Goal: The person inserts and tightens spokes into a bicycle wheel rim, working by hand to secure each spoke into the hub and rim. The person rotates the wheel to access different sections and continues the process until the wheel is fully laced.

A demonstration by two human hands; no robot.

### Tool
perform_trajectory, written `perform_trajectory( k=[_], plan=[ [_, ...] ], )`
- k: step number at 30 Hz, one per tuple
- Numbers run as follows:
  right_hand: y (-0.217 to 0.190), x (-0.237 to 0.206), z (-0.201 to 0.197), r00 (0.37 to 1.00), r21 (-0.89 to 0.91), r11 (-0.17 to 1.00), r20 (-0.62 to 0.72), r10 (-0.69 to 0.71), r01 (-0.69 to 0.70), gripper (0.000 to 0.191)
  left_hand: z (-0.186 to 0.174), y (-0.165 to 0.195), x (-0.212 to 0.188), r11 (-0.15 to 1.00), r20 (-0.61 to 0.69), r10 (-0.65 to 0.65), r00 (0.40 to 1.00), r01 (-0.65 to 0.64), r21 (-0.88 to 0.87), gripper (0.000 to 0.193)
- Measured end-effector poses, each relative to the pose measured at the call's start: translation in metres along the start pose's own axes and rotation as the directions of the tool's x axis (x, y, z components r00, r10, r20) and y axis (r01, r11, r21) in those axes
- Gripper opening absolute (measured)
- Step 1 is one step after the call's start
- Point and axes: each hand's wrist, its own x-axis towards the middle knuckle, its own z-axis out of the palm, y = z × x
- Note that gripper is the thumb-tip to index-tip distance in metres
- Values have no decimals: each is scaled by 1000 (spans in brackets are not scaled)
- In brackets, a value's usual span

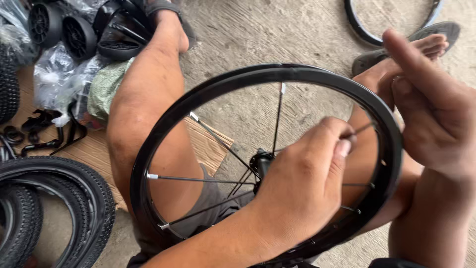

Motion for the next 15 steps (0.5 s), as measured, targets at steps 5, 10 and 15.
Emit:
perform_trajectory(
  k=[5, 10, 15],
  plan=[
    [14, -4, 3, 979, 350, 934, -152, 132, -72, 19, 0, -5, 9, 900, 71, 189, 979, -202, 387, 33],
    [28, -2, -3, 996, 303, 953, -89, 10, 18, 15, 0, -7, 11, 847, 100, 217, 971, -238, 475, 42],
    [28, -3, -4, 992, 454, 890, -87, 96, -47, 16, -4, -4, 11, 838, 151, 172, 973, -225, 498, 37]
  ],
)
